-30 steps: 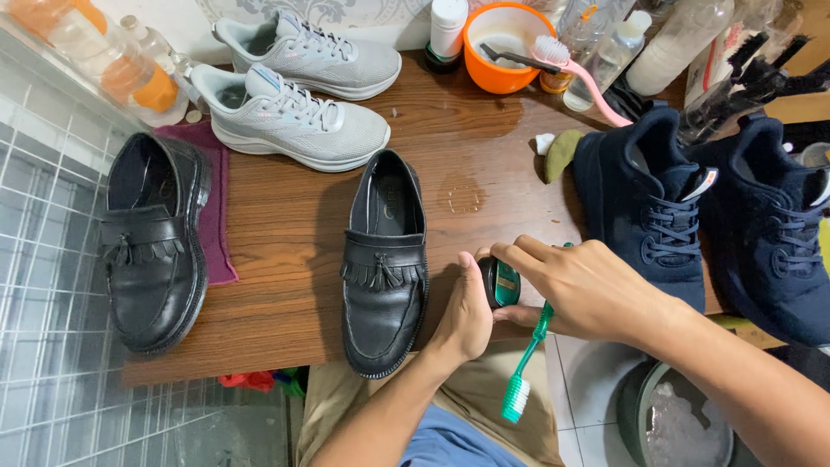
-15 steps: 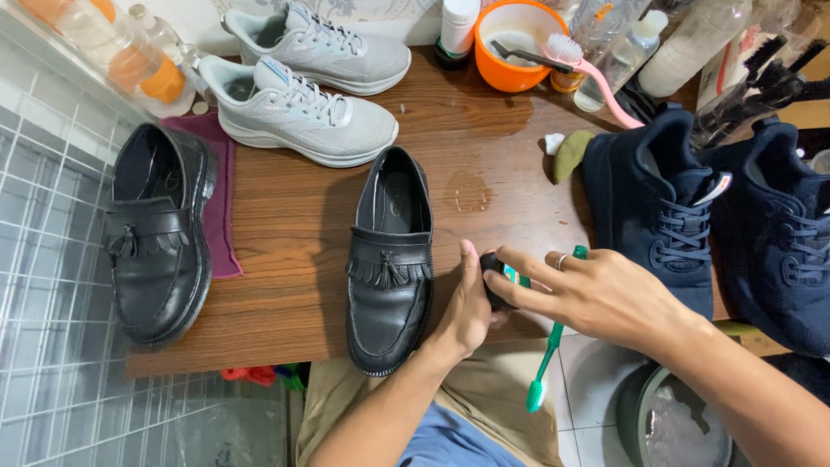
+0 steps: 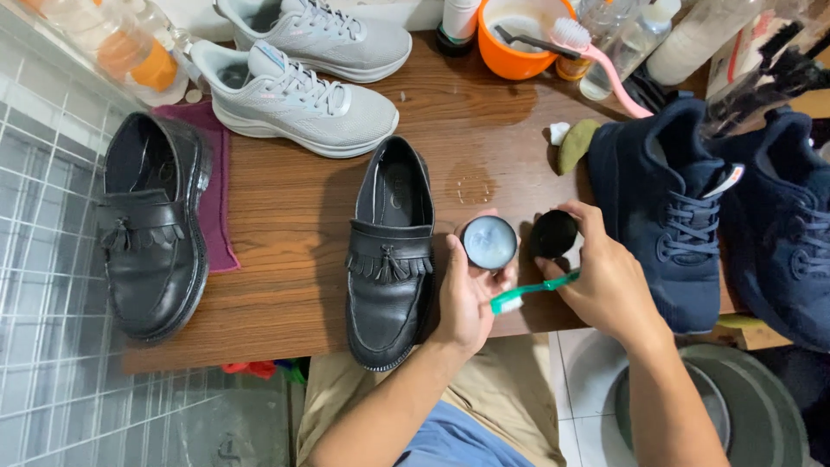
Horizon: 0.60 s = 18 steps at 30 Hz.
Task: The person cleans a pair of black leather loafers on a wooden table. They first wipe the shoes with a cloth, then use a toothbrush to apply shoe polish from a small tin, scrubbing the surface of the shoes.
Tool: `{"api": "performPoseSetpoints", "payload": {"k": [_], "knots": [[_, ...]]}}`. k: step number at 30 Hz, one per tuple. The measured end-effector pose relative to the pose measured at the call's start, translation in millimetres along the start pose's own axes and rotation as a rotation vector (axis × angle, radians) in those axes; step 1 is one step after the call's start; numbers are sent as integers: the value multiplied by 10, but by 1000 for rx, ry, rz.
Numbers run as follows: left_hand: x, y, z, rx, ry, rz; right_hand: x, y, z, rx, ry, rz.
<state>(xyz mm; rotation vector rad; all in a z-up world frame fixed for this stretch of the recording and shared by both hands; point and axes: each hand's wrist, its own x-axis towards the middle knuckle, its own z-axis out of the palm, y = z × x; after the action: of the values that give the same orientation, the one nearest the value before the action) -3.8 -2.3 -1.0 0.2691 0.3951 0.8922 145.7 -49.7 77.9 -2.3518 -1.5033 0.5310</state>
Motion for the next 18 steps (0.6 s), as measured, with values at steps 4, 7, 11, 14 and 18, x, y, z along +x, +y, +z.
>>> {"api": "performPoseSetpoints", "payload": {"k": [4, 7, 11, 14, 18], "knots": [[-20, 61, 94, 80, -65, 160, 83, 103, 148, 150, 96, -100], [-1, 65, 58, 124, -84, 199, 2, 32, 136, 304, 209, -79], [26, 43, -13, 96, -137, 242, -175, 68, 155, 298, 393, -87], [-21, 60, -6, 172, -195, 293, -313, 53, 71, 404, 390, 33], [-117, 96, 54, 457, -181, 413, -429, 59, -85, 437, 275, 42]]}}
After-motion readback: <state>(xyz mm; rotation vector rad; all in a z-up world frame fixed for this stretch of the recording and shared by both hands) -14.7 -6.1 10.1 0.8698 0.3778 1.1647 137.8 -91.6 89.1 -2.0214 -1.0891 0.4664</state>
